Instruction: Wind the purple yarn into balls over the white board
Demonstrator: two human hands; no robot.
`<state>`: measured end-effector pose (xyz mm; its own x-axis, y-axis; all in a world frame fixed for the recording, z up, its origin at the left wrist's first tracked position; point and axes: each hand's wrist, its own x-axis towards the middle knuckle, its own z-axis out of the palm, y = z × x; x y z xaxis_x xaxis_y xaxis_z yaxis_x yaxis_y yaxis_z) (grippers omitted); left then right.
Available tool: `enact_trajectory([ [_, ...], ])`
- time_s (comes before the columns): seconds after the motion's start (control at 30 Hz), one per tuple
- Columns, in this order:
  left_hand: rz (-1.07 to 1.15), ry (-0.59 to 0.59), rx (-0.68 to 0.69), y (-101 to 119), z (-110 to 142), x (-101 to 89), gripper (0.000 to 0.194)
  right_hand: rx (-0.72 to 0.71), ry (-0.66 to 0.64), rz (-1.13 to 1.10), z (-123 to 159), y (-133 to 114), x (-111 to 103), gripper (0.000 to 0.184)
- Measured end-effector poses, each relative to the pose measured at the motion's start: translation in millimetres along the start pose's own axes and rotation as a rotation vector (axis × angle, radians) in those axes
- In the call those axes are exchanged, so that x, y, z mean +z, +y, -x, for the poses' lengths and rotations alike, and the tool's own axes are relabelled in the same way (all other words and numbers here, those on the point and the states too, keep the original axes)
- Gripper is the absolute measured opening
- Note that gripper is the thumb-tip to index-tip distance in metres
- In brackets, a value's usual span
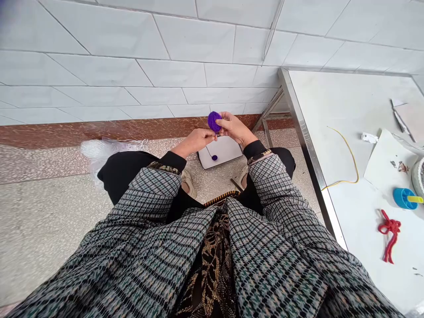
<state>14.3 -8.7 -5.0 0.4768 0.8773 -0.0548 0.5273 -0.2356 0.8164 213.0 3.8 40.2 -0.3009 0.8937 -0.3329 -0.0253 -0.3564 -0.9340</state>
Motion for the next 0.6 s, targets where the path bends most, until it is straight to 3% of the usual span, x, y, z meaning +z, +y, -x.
enact_trajectory([
  [0.13,-0.036,-0.101,0.114,1.0,6.0,-3.1,0.022,0.004,0.233,0.266,-3.5,2.7,3.0,0.027],
  [0.23,-0.089,-0.047,0.132,0.8,7.7,-11.5,0.022,0.028,0.266,0.520,-1.9,2.6,4.4,0.029],
  [0.3,-0.115,0.031,0.134,-0.5,7.0,-17.5,0.022,0.093,0.160,0.633,1.1,0.3,4.3,0.031],
  [0.37,-0.121,0.106,0.133,-2.7,5.7,-22.5,0.022,0.182,-0.029,0.665,5.0,-3.3,3.4,0.029],
  [0.47,-0.097,0.175,0.106,-6.4,3.3,-26.1,0.021,0.210,-0.278,0.529,10.6,-7.9,1.3,0.024],
  [0.53,-0.062,0.201,0.066,-8.1,1.6,-25.0,0.021,0.146,-0.332,0.352,12.8,-8.7,-0.4,0.026],
  [0.6,-0.016,0.198,0.033,-8.8,0.3,-21.2,0.022,0.058,-0.304,0.169,12.6,-7.6,-2.0,0.034],
])
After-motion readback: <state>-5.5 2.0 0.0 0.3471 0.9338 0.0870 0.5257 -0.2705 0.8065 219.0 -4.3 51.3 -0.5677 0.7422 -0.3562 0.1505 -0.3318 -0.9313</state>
